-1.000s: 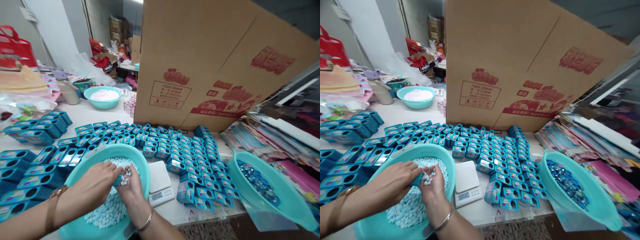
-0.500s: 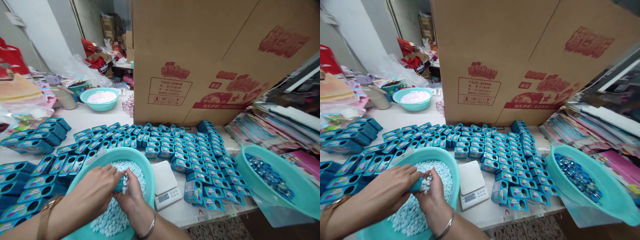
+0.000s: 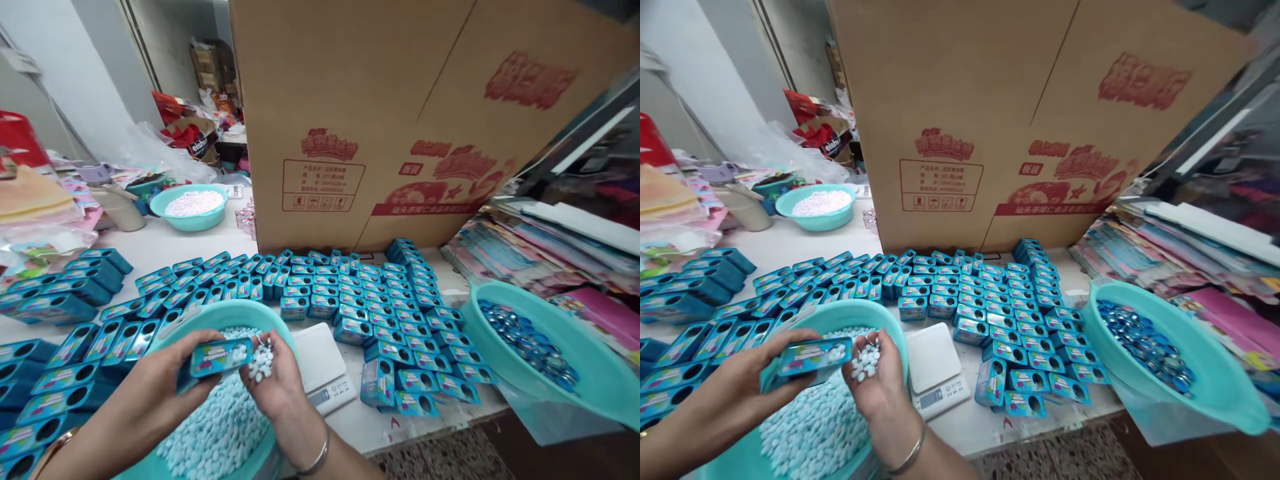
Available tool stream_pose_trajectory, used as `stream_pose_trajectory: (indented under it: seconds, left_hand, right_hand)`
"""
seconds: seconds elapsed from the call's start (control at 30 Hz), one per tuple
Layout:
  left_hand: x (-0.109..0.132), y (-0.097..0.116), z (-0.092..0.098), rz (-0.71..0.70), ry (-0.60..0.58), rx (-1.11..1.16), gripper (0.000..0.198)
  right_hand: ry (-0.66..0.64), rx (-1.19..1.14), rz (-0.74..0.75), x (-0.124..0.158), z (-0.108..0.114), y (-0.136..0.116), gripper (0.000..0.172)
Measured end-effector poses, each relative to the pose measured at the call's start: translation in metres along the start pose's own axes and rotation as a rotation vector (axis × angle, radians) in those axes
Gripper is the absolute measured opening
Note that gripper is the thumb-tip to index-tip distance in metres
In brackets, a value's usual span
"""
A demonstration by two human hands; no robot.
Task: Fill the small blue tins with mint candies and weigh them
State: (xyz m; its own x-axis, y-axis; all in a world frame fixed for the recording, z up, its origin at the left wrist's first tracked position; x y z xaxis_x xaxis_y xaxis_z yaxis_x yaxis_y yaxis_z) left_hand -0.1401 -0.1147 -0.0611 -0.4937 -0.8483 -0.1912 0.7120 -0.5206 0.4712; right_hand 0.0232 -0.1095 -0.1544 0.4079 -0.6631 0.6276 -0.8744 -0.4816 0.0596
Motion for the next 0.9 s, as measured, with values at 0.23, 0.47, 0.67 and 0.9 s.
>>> stream_pose_trajectory:
  seconds: [0.23,0.47,0.67,0.9]
  left_hand:
    - [-0.041,0.047,-0.023,0.062,0.193,0.211,0.06]
    - [-0.084,0.084,-0.117,-0.175,-0.032,0.256,0.035]
    - [-0.097,0.07,-0.179,-0.212,-0.17,0.026,0.043]
    - [-0.075,0.061,-0.124,-0.154,-0.002,-0.04,0.09]
  right_hand:
    - [-0.243,-0.048,0.236,0.068,0.017,-0.087,0.014]
    - [-0.33,0.035,0.59,0.124,0.062,-0.157,0.013]
    - [-0.338,0.015,0.619,0.134,0.078,-0.168,0.014]
    - [-0.346,-0.007,0.568,0.137,0.075,-0.171,0.011]
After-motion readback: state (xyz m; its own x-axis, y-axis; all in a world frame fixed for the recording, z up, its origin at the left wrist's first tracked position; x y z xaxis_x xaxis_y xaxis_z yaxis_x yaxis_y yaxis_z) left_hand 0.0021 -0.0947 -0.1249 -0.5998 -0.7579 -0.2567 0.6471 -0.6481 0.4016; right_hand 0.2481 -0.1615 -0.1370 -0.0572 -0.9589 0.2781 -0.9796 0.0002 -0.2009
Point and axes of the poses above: each hand's wrist, its own x-axis away from the middle knuckle, its own z-axis out of the back of the hand, y = z × x, the point moved 1 cm from there along -x, towards the middle knuckle, and after that the axes turned 6 degrees about -z, right-handed, at the moved point
